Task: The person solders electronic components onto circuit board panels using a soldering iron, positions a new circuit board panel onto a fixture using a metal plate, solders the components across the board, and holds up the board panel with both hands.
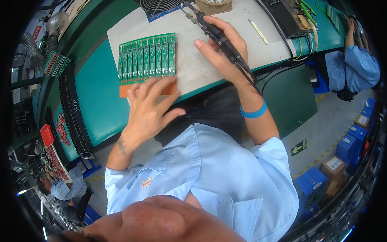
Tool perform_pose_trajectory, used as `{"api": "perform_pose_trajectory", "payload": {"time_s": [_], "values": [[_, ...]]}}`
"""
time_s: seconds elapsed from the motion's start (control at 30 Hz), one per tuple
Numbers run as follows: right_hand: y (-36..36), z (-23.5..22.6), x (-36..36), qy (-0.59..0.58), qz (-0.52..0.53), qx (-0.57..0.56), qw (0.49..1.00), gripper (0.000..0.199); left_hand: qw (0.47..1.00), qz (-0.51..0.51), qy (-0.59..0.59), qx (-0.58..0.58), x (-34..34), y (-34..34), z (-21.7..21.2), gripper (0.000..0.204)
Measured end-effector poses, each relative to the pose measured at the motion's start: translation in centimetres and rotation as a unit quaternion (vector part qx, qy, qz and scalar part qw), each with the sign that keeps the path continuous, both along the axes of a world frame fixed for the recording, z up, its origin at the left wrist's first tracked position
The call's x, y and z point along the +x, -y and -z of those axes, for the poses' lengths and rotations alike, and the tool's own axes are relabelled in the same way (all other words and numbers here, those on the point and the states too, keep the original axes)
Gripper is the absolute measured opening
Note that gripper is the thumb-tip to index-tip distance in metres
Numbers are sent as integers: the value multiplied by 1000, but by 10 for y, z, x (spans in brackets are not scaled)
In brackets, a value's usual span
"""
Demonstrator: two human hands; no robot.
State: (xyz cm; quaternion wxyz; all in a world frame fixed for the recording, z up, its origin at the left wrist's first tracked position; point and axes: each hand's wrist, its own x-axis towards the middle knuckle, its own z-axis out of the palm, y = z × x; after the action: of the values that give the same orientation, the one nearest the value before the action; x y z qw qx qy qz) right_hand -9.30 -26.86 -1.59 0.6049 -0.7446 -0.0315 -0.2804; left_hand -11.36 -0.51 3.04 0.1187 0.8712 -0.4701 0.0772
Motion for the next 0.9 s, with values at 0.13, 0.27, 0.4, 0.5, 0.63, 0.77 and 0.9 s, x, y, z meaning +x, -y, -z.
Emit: {"api": "perform_pose_trajectory", "payload": {"time_s": [0.13,0.27,0.4,0.5,0.63,0.77,0.9], "values": [[2,-3,-3,-1,-4,-12,1000,55,999,8,-49,-19,12,-13,-7,43],[0,-11,-13,13,-18,-19,1000,53,992,20,-84,-87,47,-10,-16,41],[4,-18,-43,-27,-63,-17,997,52,992,-9,-94,-82,96,5,-26,39],[7,-24,-56,-50,-75,-32,995,51,995,7,-78,-54,116,14,-18,40],[8,-24,-58,-69,-87,-48,993,49,997,23,-66,-14,122,19,-9,42],[7,-20,-56,-53,-97,-54,992,47,997,10,-72,16,121,20,-5,43],[8,-20,-53,-52,-104,-69,991,48,997,-3,-81,15,119,20,-6,44]]}}
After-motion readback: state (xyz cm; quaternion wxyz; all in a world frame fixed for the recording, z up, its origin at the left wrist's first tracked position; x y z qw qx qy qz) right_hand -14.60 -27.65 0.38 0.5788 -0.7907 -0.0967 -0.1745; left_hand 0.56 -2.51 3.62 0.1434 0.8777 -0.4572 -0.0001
